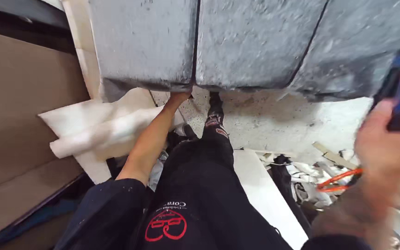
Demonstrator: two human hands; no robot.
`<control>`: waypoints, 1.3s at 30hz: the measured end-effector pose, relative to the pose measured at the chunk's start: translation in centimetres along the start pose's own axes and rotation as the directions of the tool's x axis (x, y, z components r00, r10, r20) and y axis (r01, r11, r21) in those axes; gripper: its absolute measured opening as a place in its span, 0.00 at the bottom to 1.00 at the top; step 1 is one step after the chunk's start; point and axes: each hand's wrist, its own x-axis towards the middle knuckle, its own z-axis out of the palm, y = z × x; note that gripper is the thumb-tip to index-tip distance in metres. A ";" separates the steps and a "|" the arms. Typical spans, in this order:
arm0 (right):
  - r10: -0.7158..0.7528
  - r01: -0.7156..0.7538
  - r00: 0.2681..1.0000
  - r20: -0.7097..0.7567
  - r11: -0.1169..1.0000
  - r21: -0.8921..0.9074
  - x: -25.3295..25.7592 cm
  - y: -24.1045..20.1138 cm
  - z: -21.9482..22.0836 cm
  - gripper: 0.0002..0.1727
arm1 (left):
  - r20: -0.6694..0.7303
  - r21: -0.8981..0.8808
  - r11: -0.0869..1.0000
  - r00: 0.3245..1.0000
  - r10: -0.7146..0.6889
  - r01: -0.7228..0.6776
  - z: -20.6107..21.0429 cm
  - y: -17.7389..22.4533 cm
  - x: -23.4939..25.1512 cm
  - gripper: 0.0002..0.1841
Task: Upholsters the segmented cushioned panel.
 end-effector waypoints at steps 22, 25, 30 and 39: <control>-0.666 -0.673 0.734 -0.132 -0.739 -0.014 -8.3 -28.3 39.3 0.16 | -0.431 0.051 0.997 0.899 0.071 -0.054 2.2 -1.9 1.9 0.22; -0.671 -0.688 0.717 -0.189 -0.725 -0.035 -7.5 -29.0 39.6 0.16 | -0.477 -0.059 0.994 0.878 0.052 -0.090 2.3 -1.4 1.8 0.19; -0.651 -0.656 0.745 -0.146 -0.754 0.016 -7.3 -29.3 39.2 0.12 | -0.442 0.057 0.995 0.891 0.102 -0.086 2.0 -1.9 2.2 0.21; -0.626 -0.622 0.778 -0.059 -0.780 0.071 -7.5 -29.8 39.0 0.14 | -0.172 0.103 0.995 0.985 0.007 0.011 0.2 -2.0 1.8 0.25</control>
